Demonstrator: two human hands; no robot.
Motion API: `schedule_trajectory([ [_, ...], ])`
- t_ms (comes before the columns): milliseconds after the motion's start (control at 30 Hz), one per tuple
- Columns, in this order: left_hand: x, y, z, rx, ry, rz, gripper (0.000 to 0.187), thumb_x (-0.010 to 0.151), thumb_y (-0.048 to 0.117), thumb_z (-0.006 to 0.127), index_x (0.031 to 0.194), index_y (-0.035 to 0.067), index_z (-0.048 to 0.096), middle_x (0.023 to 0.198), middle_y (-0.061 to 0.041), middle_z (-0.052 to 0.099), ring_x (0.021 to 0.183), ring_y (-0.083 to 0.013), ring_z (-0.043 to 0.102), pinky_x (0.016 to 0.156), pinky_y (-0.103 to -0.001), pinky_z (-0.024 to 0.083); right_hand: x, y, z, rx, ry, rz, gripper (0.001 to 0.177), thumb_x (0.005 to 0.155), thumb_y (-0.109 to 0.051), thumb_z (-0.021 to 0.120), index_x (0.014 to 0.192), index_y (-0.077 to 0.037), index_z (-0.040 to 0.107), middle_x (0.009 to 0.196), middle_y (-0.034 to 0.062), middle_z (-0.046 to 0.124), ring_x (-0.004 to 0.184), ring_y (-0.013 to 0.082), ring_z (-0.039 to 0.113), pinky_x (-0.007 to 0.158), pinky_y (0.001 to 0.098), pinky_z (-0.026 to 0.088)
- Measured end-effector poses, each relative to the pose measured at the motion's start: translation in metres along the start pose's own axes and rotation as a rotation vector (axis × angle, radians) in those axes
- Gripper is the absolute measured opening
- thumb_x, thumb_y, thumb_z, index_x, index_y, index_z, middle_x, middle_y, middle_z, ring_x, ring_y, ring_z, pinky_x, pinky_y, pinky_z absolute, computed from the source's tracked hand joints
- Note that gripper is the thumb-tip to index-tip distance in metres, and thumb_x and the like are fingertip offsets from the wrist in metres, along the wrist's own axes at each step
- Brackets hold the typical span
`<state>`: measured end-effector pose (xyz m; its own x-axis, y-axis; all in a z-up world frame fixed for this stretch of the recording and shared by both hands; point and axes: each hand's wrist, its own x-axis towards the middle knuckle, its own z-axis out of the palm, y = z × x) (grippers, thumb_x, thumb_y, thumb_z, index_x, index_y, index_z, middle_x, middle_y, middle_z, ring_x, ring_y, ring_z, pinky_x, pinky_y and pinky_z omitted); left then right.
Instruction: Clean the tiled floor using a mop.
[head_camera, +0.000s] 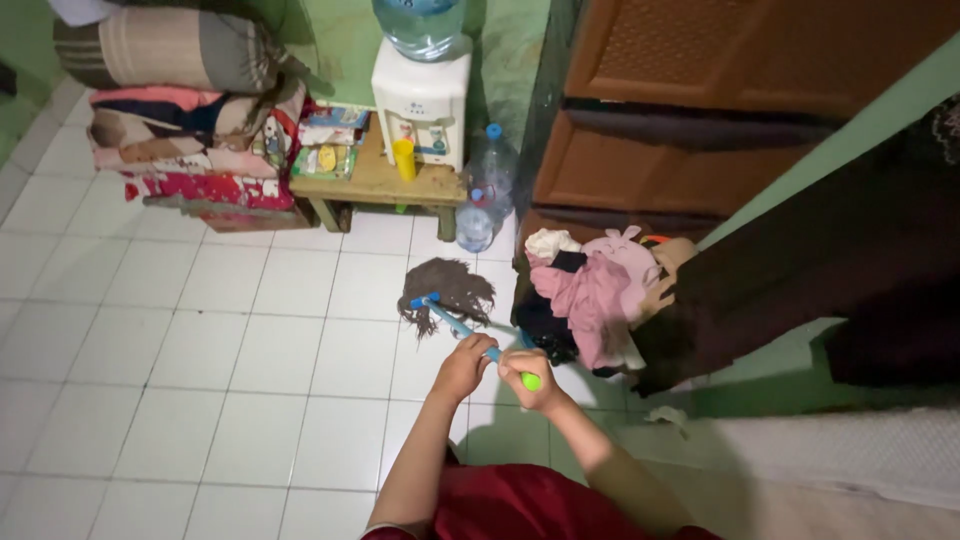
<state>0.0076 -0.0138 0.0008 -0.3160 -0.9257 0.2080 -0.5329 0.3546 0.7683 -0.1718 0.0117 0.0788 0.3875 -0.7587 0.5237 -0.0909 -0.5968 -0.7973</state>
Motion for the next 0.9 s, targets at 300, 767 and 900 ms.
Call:
schedule_trajectory([
  [300,0.045,-0.042,-0.039,0.033,-0.062,0.011,0.032,0.089,0.008,0.069,0.119,0.016,0.065,0.124,-0.006,0.064,0.117,-0.0339,0.061,0.094,-0.043,0.054,0.057,0.033,0.020,0.018,0.004,0.047,0.023,0.090,-0.002,0.059,0.068,0.003,0.052,0.067,0.0139,0.056,0.058,0.0260,0.057,0.058,0.0366,0.045],
  [767,0.077,-0.098,-0.101,0.025,-0.076,0.040,0.029,0.091,0.008,0.066,0.119,0.016,0.064,0.123,-0.006,0.063,0.118,-0.0324,0.061,0.091,-0.043,0.054,0.125,0.056,0.079,-0.017,0.101,-0.040,0.016,0.089,0.002,0.061,0.073,0.004,0.056,0.069,0.0151,0.059,0.061,0.0308,0.059,0.058,0.0390,0.046],
  [900,0.086,-0.111,-0.115,0.042,-0.117,-0.001,0.028,0.090,0.008,0.065,0.116,0.016,0.063,0.123,-0.005,0.063,0.115,-0.0332,0.061,0.088,-0.043,0.054,0.136,0.069,0.095,-0.056,0.124,-0.047,0.012,0.086,0.001,0.060,0.075,0.003,0.057,0.071,0.0156,0.060,0.063,0.0323,0.062,0.059,0.0396,0.048],
])
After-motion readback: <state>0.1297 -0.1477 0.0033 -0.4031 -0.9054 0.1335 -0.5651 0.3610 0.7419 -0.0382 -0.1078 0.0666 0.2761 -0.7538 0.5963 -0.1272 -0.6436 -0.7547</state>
